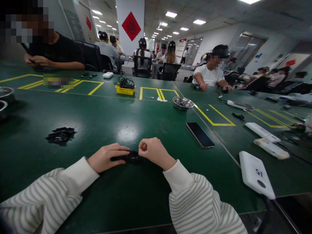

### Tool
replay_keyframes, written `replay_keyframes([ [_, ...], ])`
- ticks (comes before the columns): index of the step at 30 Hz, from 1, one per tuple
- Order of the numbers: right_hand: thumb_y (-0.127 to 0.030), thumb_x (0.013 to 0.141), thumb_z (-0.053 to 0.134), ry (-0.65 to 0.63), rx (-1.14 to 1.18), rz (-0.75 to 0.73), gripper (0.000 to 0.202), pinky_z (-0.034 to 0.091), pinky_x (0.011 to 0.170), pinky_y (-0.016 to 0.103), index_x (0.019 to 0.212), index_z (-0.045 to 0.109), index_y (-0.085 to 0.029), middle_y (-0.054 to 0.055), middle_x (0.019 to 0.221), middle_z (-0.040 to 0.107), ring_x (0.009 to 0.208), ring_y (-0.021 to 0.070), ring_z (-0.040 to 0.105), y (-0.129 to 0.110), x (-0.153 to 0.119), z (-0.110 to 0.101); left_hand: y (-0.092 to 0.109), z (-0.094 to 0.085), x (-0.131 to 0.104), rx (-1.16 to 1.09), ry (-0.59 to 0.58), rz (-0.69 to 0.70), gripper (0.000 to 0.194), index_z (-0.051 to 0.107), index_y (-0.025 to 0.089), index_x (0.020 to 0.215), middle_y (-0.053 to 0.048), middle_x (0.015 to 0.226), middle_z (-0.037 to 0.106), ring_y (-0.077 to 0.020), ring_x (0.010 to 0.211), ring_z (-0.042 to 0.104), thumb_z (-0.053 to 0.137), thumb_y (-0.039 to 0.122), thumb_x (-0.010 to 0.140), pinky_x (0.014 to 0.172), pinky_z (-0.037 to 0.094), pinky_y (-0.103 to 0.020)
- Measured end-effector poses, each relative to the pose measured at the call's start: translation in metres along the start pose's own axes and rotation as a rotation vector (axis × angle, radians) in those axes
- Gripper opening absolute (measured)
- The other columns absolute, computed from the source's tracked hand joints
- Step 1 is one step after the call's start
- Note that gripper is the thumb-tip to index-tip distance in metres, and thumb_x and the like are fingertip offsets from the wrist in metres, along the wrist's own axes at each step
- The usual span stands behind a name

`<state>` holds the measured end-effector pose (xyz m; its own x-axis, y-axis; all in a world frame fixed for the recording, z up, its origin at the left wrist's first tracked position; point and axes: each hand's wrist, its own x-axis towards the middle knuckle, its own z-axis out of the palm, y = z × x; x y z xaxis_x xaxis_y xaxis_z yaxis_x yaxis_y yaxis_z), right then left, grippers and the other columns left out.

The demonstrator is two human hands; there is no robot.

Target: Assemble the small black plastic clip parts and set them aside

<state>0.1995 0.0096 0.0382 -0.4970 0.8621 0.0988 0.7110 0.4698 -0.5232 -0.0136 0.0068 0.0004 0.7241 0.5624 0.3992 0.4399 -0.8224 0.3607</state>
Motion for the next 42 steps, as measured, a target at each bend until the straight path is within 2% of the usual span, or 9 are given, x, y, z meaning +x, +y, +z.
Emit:
replay_keyframes([
  [4,-0.020,0.071,0.056,0.074,0.159,-0.124,0.009,0.042,0.058,0.019,0.071,0.064,-0.016,0.002,0.078,0.064,0.066,0.0088,0.055,-0.008,0.000,0.010,0.000,0.000,0.000,0.003,-0.013,-0.003,0.025,0.059,0.016,0.101,-0.008,0.101,0.061,-0.0166,0.085,0.056,0.056,0.023,0.076,0.074,0.047,-0.029],
  [8,-0.021,0.071,0.058,0.069,0.220,-0.139,0.008,0.042,0.064,0.021,0.071,0.066,-0.018,0.002,0.089,0.064,0.080,0.0117,0.056,-0.010,0.001,0.021,0.001,0.000,0.001,0.000,-0.023,-0.016,0.027,0.058,0.017,0.102,-0.006,0.101,0.061,-0.0160,0.085,0.055,0.056,0.022,0.076,0.074,0.047,-0.028],
  [24,-0.021,0.071,0.058,0.069,0.243,-0.112,0.008,0.042,0.068,0.024,0.070,0.065,-0.018,0.002,0.090,0.064,0.082,0.0129,0.057,-0.008,0.001,0.025,0.002,-0.001,0.001,0.042,-0.045,-0.067,0.027,0.058,0.019,0.102,-0.005,0.101,0.061,-0.0168,0.085,0.056,0.056,0.024,0.076,0.073,0.047,-0.029],
  [42,-0.020,0.069,0.060,0.128,0.193,-0.091,0.006,0.041,0.073,0.026,0.067,0.065,-0.019,0.001,0.085,0.066,0.080,0.0124,0.057,-0.009,0.000,0.032,0.001,-0.002,0.000,0.036,-0.007,-0.029,0.025,0.059,0.018,0.101,-0.006,0.100,0.062,-0.0166,0.084,0.056,0.054,0.025,0.077,0.072,0.048,-0.029],
])
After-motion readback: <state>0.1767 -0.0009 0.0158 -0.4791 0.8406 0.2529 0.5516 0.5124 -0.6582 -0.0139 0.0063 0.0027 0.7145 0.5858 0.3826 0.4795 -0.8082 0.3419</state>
